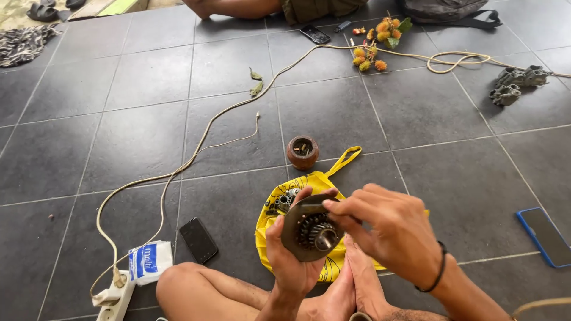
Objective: The person sits on the floor and cleans a circular metal mechanical part using a small brush. They scrub the surface and inner teeth of the part, then place it on a yellow cloth with other parts.
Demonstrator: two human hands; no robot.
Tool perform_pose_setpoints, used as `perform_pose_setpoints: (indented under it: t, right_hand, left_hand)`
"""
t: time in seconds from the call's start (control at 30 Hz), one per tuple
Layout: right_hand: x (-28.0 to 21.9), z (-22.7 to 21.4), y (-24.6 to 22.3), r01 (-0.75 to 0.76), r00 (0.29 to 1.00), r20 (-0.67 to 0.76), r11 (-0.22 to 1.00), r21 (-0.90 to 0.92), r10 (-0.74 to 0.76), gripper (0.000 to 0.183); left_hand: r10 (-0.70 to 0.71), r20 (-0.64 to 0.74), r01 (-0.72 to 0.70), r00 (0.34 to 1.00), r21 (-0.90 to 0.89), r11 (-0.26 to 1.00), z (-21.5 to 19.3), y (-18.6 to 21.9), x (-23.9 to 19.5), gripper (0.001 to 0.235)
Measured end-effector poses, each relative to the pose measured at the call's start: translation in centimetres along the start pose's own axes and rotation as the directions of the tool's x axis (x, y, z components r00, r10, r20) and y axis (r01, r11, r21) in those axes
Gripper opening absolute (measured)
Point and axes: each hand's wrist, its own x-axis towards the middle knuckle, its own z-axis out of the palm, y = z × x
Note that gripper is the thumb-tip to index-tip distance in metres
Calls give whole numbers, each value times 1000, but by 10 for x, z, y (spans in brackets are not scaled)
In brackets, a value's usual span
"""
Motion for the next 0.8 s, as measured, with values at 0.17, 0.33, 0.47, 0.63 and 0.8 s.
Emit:
perform_pose_setpoints:
  t: [0.17, 0.33, 0.47, 0.63, 0.8]
  right_hand:
    - [0, 0, 2, -22, 1000, 15, 998, -64, 23, 5]
    - [6, -8, -2, -86, 995, 46, 996, 30, 85, 2]
    - [7, -9, -2, -95, 992, 86, 992, 78, 88, 2]
    - [15, -13, -2, -109, 992, 72, 989, 99, 102, 4]
    - [15, -11, 2, -132, 989, 76, 986, 102, 125, 3]
  left_hand:
    - [-36, 65, 27, 997, 124, 992, 5, 4, -3, 73]
    - [-73, 45, 69, 996, 76, 995, -2, -1, -6, 77]
    - [-93, 43, 85, 995, 151, 985, 2, 0, -9, 74]
    - [-31, 125, 7, 992, 193, 981, 2, -1, -6, 69]
    - [-47, 137, 1, 989, 317, 949, 4, 4, -7, 71]
